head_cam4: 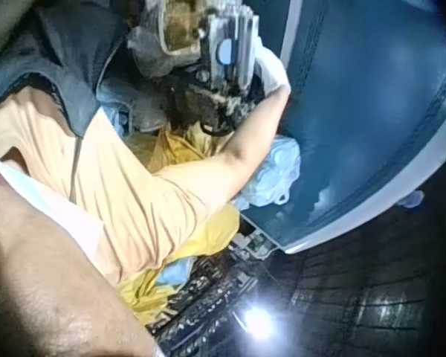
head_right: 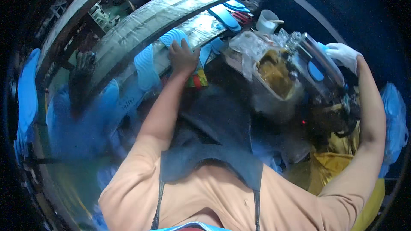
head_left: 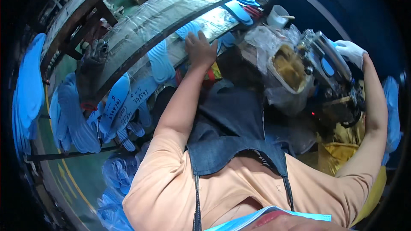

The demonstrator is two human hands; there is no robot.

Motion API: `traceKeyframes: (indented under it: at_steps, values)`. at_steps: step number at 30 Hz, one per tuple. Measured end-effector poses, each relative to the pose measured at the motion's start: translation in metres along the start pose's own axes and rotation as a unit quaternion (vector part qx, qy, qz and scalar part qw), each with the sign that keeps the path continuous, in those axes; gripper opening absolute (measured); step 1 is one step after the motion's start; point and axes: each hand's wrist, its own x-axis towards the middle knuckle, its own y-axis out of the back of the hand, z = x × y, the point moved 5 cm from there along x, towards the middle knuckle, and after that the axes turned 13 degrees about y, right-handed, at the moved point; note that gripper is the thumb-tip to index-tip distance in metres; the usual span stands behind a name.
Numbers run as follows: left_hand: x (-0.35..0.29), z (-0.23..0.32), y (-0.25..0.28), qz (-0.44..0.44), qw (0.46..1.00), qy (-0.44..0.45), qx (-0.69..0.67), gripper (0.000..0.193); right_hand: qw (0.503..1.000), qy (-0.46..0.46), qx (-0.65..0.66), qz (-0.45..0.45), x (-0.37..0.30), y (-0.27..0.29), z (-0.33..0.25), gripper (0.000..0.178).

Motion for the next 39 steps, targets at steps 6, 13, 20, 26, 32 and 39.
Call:
traceKeyframes:
  at_steps: [6,13,20,26,32,39]
  values:
    - [0.035,-0.011,-0.023,-0.051,0.998,0.035,0.003,0.081,0.973,0.104,-0.180,0.102,0.032,0.068,-0.070,0.032]
    - [0.051,-0.016,-0.003,-0.034,0.998,0.044,-0.010,0.082,0.880,0.296,0.052,0.367,0.092,0.089,-0.230,0.057]
    - [0.063,-0.020,0.004,-0.065,0.996,0.052,-0.031,0.085,0.931,0.197,0.205,0.229,0.195,0.071,-0.343,0.041]
    - [0.068,-0.039,0.004,-0.042,0.998,0.047,-0.028,0.076,0.793,0.143,-0.576,0.141,0.183,0.026,-0.419,0.049]
    - [0.063,-0.020,0.007,-0.097,0.995,0.032,-0.020,0.077,0.847,0.175,-0.432,0.257,0.267,0.068,-0.354,0.064]
    - [0.057,-0.052,0.025,-0.013,0.997,0.059,-0.047,0.072,0.821,0.215,-0.453,0.272,0.148,0.030,-0.392,0.049]
